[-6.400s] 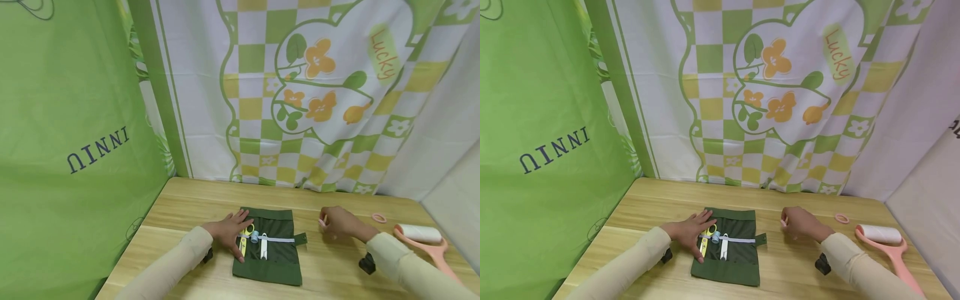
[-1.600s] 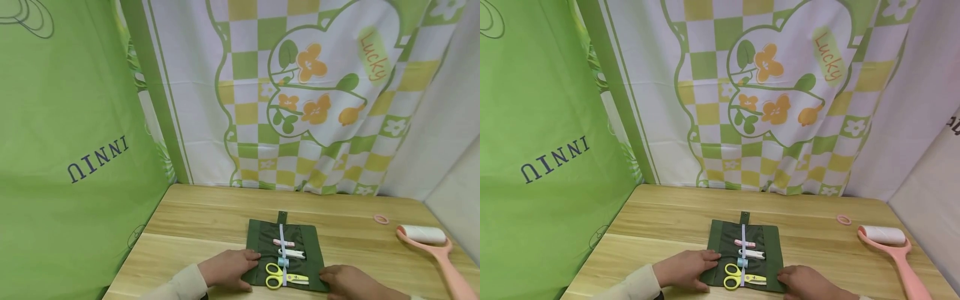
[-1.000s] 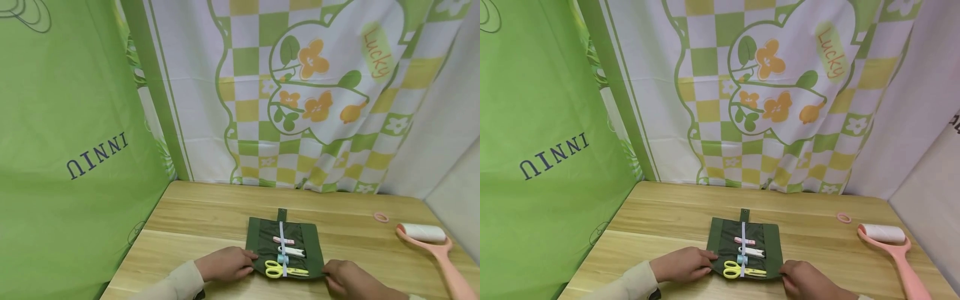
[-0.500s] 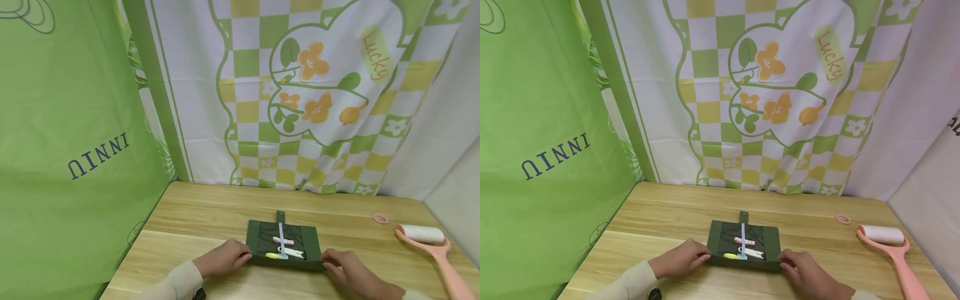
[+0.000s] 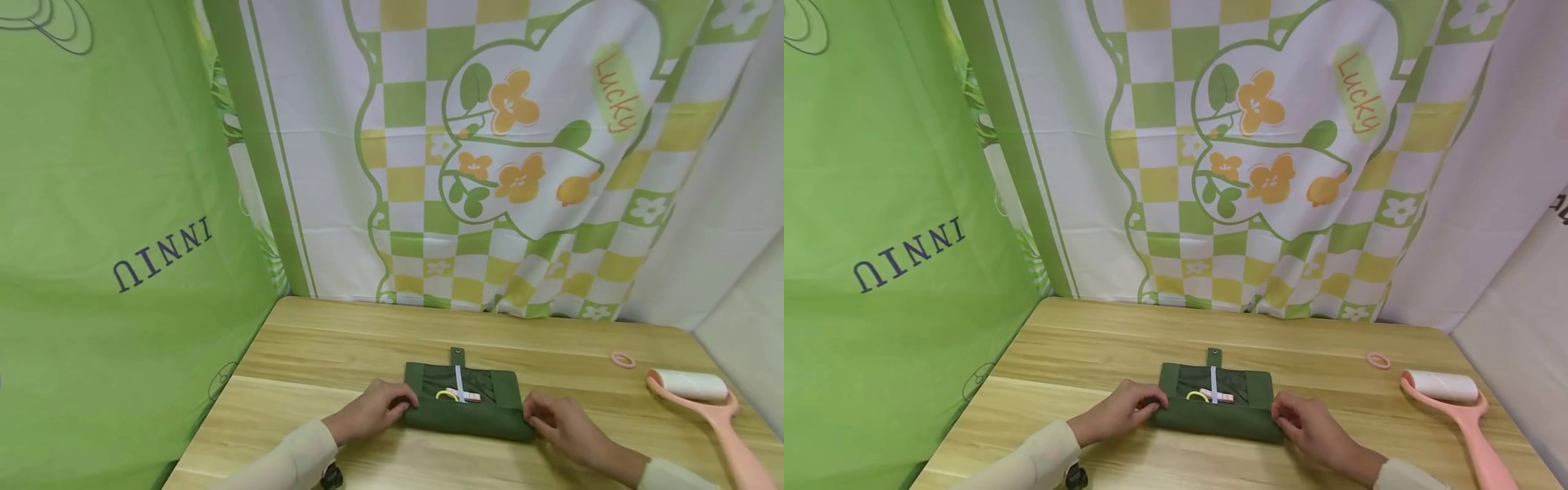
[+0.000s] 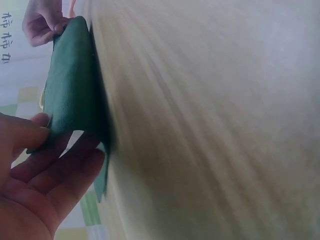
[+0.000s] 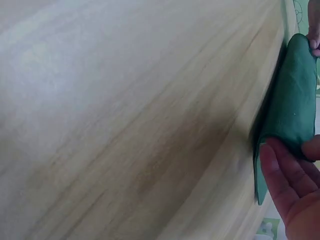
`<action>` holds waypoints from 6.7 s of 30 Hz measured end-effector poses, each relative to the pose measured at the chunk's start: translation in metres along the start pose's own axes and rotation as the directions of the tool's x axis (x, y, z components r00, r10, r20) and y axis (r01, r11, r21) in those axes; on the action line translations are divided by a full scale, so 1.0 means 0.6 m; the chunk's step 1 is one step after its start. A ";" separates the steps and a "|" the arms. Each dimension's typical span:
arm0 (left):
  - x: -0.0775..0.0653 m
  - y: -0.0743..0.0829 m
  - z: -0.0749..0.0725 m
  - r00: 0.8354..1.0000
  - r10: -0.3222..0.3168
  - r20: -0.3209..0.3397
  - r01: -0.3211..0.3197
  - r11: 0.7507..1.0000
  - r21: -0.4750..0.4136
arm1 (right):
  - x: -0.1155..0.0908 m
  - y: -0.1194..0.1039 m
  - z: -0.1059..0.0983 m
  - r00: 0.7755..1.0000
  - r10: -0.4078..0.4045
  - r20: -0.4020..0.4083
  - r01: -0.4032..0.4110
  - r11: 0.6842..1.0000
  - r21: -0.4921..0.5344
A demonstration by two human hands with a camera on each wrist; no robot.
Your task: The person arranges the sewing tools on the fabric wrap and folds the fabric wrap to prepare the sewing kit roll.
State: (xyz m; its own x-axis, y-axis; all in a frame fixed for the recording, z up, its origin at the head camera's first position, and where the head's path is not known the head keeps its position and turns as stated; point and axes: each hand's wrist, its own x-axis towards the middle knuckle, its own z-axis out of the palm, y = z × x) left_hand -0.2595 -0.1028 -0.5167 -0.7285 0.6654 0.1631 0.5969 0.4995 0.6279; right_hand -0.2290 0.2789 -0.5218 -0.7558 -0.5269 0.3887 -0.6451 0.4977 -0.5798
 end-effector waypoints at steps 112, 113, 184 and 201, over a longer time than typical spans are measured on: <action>0.108 -0.057 -0.003 0.881 -0.473 0.028 0.429 0.770 -0.472 | 0.083 0.061 -0.028 0.836 0.297 0.461 -0.391 0.912 0.122; 0.108 -0.058 -0.003 0.884 -0.466 0.031 0.424 0.773 -0.472 | 0.085 0.058 -0.029 0.849 0.275 0.452 -0.347 0.934 0.085; 0.113 0.000 0.051 0.988 -0.107 0.115 0.066 0.947 0.313 | 0.208 -0.008 0.067 0.950 0.242 0.198 -0.255 0.966 0.043; 0.124 -0.018 0.053 0.993 -0.082 0.087 0.055 0.957 0.284 | 0.183 -0.027 0.060 0.964 0.028 0.263 -0.019 0.999 -0.038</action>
State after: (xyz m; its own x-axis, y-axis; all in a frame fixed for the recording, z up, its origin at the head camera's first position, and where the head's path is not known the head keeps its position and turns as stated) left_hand -0.3097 -0.0409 -0.5355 -0.7433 0.6675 0.0442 0.6271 0.6722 0.3935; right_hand -0.2978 0.1879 -0.4956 -0.7176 -0.6753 0.1706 -0.6348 0.5332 -0.5593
